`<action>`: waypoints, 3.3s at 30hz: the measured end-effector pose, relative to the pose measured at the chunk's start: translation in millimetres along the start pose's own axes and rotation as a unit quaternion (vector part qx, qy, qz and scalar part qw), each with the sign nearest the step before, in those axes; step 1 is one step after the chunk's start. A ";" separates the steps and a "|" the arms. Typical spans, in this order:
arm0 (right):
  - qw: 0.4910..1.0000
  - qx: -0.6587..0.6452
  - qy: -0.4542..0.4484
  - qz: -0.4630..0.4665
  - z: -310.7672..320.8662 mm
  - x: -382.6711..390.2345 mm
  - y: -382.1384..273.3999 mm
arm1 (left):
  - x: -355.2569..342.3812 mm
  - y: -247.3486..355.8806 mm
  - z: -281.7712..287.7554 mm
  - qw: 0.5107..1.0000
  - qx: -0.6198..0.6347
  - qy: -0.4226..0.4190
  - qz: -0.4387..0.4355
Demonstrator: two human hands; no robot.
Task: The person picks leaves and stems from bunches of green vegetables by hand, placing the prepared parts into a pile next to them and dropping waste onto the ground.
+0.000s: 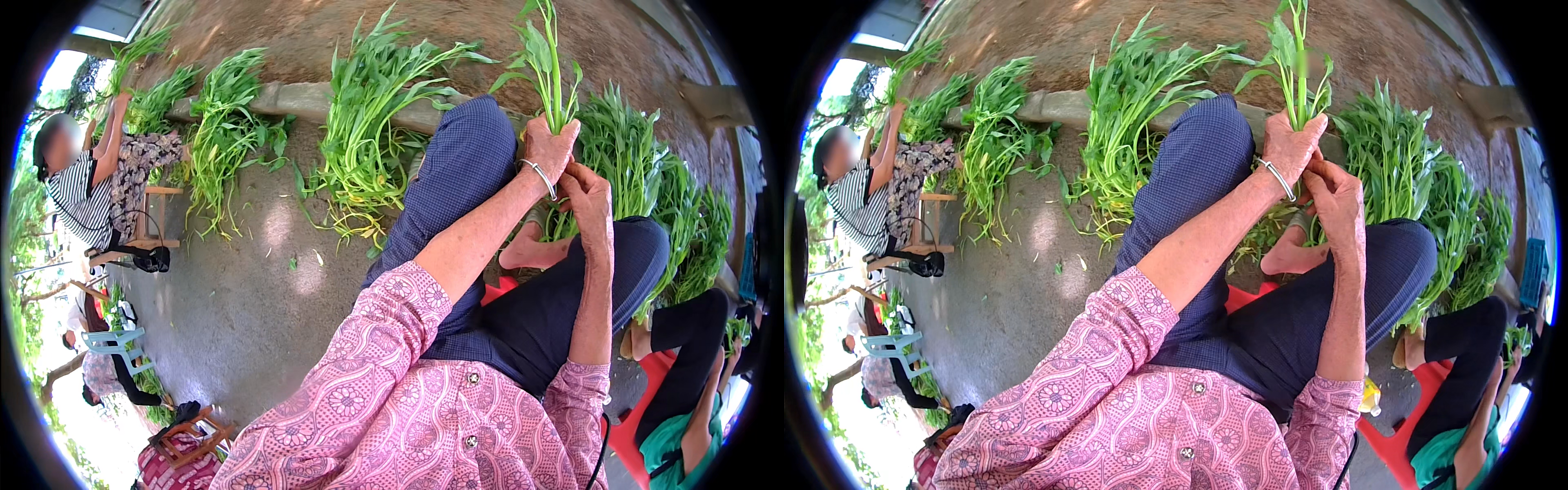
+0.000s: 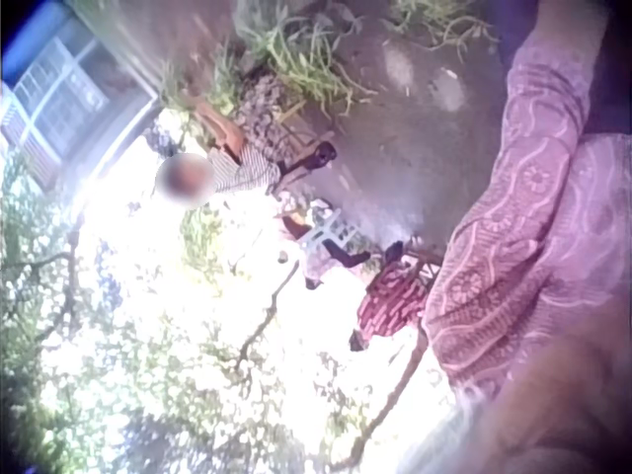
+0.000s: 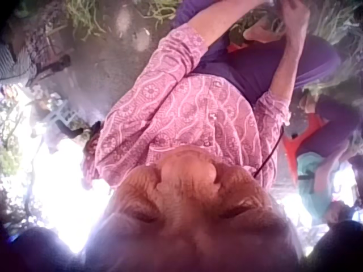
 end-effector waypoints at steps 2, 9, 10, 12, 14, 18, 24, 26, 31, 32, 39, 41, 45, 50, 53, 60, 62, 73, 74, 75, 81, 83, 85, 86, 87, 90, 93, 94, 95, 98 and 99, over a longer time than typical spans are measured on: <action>1.000 -0.024 -0.003 -0.005 0.9 1.5 -2.5 | 0.8 0.1 0.6 1.000 -0.012 0.006 0.005; 0.999 -0.013 -0.021 -0.031 2.3 1.6 2.4 | 1.6 1.9 0.6 0.999 -0.020 -0.008 0.032; 0.999 -0.011 -0.018 -0.032 1.5 1.9 2.1 | 1.7 2.3 0.8 0.999 -0.020 -0.005 0.034; 1.000 -0.018 0.003 -0.024 2.2 3.2 1.8 | 3.7 4.1 -1.4 0.999 -0.017 -0.009 0.038; 0.999 -0.035 0.036 -0.004 4.1 3.0 1.5 | 3.4 2.8 -2.2 0.999 -0.014 -0.013 0.032; 0.999 -0.011 0.044 0.015 4.5 2.1 3.2 | -0.2 -6.9 -2.5 0.999 0.015 -0.024 0.035; 0.999 -0.008 0.042 0.006 7.9 4.1 0.3 | 0.4 -13.3 -5.2 0.997 0.015 -0.049 0.064; 1.000 -0.001 0.026 -0.003 10.0 4.2 2.4 | 1.2 -12.8 -6.5 0.994 0.043 -0.084 0.062; 0.999 -0.002 0.039 0.009 16.3 5.2 -0.3 | 7.4 -6.0 -11.1 0.967 0.152 -0.161 0.128; 0.999 -0.008 0.044 0.014 17.3 5.3 -1.0 | 6.8 -5.5 -11.0 0.965 0.159 -0.168 0.125; 0.997 -0.047 0.057 0.035 17.5 4.9 -7.6 | 4.5 -1.6 -3.2 0.934 0.213 -0.221 0.182; 0.997 -0.055 0.046 0.018 18.0 4.2 -7.8 | 4.8 2.4 -1.0 0.935 0.214 -0.221 0.176; 0.997 -0.066 0.032 0.004 17.5 7.5 -12.9 | 7.3 6.2 -1.5 0.938 0.203 -0.230 0.162; 0.998 -0.066 0.021 0.011 18.5 8.0 -13.0 | 8.9 20.9 2.1 0.942 0.171 -0.249 0.145; 0.997 -0.061 0.030 0.023 17.5 8.6 -16.2 | 10.5 24.0 5.0 0.953 0.100 -0.250 0.137; 0.996 -0.060 0.049 0.051 14.4 3.4 -9.7 | 16.7 17.1 2.8 0.945 0.128 -0.252 0.164; 0.997 -0.058 0.035 0.039 13.6 3.3 -10.8 | 18.5 16.1 4.0 0.946 0.118 -0.255 0.164; 0.999 -0.006 -0.022 0.028 11.7 6.6 -12.4 | 14.2 23.6 11.1 0.937 0.159 -0.251 0.186; 0.999 0.001 -0.037 0.017 11.6 8.0 -14.5 | 12.9 25.1 11.9 0.937 0.143 -0.260 0.182; 0.998 -0.022 -0.055 0.005 12.5 6.5 -12.9 | 12.7 26.2 13.4 0.937 0.152 -0.257 0.182; 0.994 -0.102 -0.048 0.007 13.9 6.6 -14.2 | 11.5 31.0 18.8 0.937 0.161 -0.251 0.180; 0.995 -0.093 -0.044 0.013 12.6 6.2 -15.0 | 11.2 30.4 20.3 0.941 0.161 -0.240 0.178; 0.996 -0.082 -0.036 0.023 9.9 4.6 -13.3 | 11.4 29.6 20.8 0.942 0.173 -0.232 0.170; 0.997 -0.071 -0.020 0.019 9.4 4.9 -15.1 | 11.5 29.4 20.8 0.942 0.184 -0.227 0.164; 0.998 -0.059 -0.004 0.015 8.8 6.4 -18.2 | 11.5 29.4 21.2 0.942 0.195 -0.223 0.157; 0.993 -0.046 0.080 0.072 8.0 5.7 -15.8 | 11.5 32.2 20.1 0.947 0.210 -0.179 0.165; 0.977 0.000 0.161 0.144 5.9 9.0 -23.5 | 8.2 30.8 24.9 0.957 0.204 -0.138 0.150; 0.969 0.022 0.184 0.164 5.1 11.8 -27.7 | 6.9 30.2 26.7 0.958 0.208 -0.135 0.142; 0.979 0.013 0.162 0.120 5.0 13.2 -25.7 | 5.5 29.3 27.4 0.959 0.213 -0.134 0.133; 0.986 0.086 0.078 0.121 -3.3 8.8 -16.9 | 3.8 27.2 29.2 0.959 0.217 -0.139 0.116; 0.989 0.112 0.061 0.079 -5.7 9.7 -17.5 | 3.5 27.0 30.0 0.961 0.210 -0.142 0.115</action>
Point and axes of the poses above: each hand's wrist, its own x-axis away from the middle knuckle, its own z-axis out of the back of the hand, y = z × x, the point moved 3 cm from there along -x, towards the middle knuckle, and after that the axes turned 7 degrees about -y, right-handed, at the moved point
